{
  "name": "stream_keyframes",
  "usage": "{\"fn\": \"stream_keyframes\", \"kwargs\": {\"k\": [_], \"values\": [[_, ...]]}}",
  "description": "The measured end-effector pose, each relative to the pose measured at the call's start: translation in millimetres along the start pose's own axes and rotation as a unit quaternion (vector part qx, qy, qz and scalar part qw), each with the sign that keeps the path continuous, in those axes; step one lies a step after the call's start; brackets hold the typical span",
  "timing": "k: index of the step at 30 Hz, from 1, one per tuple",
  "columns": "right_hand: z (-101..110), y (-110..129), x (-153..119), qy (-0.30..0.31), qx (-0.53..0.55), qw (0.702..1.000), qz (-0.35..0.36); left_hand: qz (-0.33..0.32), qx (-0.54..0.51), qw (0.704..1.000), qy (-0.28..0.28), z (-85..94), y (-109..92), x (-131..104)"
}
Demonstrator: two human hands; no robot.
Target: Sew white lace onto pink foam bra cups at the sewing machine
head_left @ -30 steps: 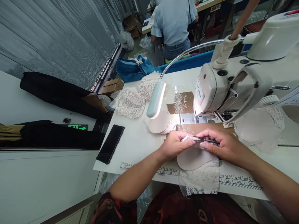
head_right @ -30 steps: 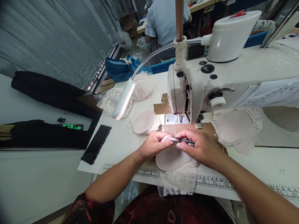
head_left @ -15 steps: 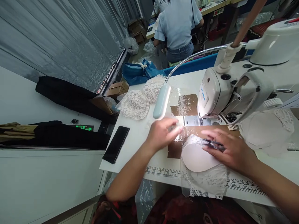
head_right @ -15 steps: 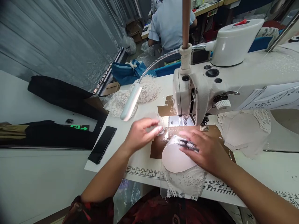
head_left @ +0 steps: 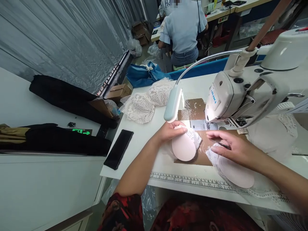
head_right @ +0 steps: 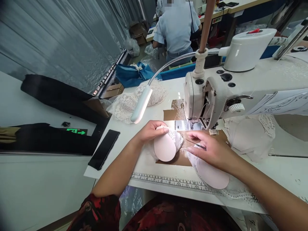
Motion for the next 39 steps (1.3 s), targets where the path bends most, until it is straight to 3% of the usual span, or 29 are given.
{"fn": "stream_keyframes", "kwargs": {"k": [2, 5, 8, 12, 15, 18, 23, 28, 39], "values": [[-10, 4, 14, -0.005, 0.046, 0.999, -0.027, -0.002, -0.014, 1.000, 0.020, -1.9, 1, -1], [-25, 10, 27, 0.034, 0.102, 0.994, -0.034, -0.019, -0.005, 0.999, 0.051, -1.6, 3, -1], [-29, 14, 27, 0.059, 0.128, 0.990, -0.025, -0.092, 0.048, 0.992, 0.074, -4.7, -1, -2], [-28, 11, 20, 0.050, 0.130, 0.990, -0.033, -0.171, 0.135, 0.973, 0.082, -20.8, -10, -3], [-28, 11, 18, 0.050, 0.120, 0.991, -0.035, -0.149, 0.156, 0.971, 0.102, -34.8, -8, 0], [-24, 13, 18, 0.042, 0.082, 0.996, -0.020, -0.099, 0.097, 0.979, 0.149, -43.7, -1, 2], [-8, 1, 15, 0.011, 0.039, 0.999, -0.005, -0.040, 0.015, 0.986, 0.160, -44.4, 5, 3], [-3, -14, 11, 0.040, 0.042, 0.998, -0.038, -0.027, -0.030, 0.986, 0.161, -46.4, 4, 2], [-11, 11, 17, 0.056, 0.001, 0.998, -0.008, 0.003, -0.024, 0.986, 0.162, -47.4, 8, 4]]}}
Point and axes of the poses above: each hand's wrist, its own x-axis towards the middle knuckle, its own z-axis out of the back of the hand, y = z × x, the point moved 5 cm from there along x, towards the middle knuckle, and after that the axes turned 1 degree about x, right-handed, at the moved point
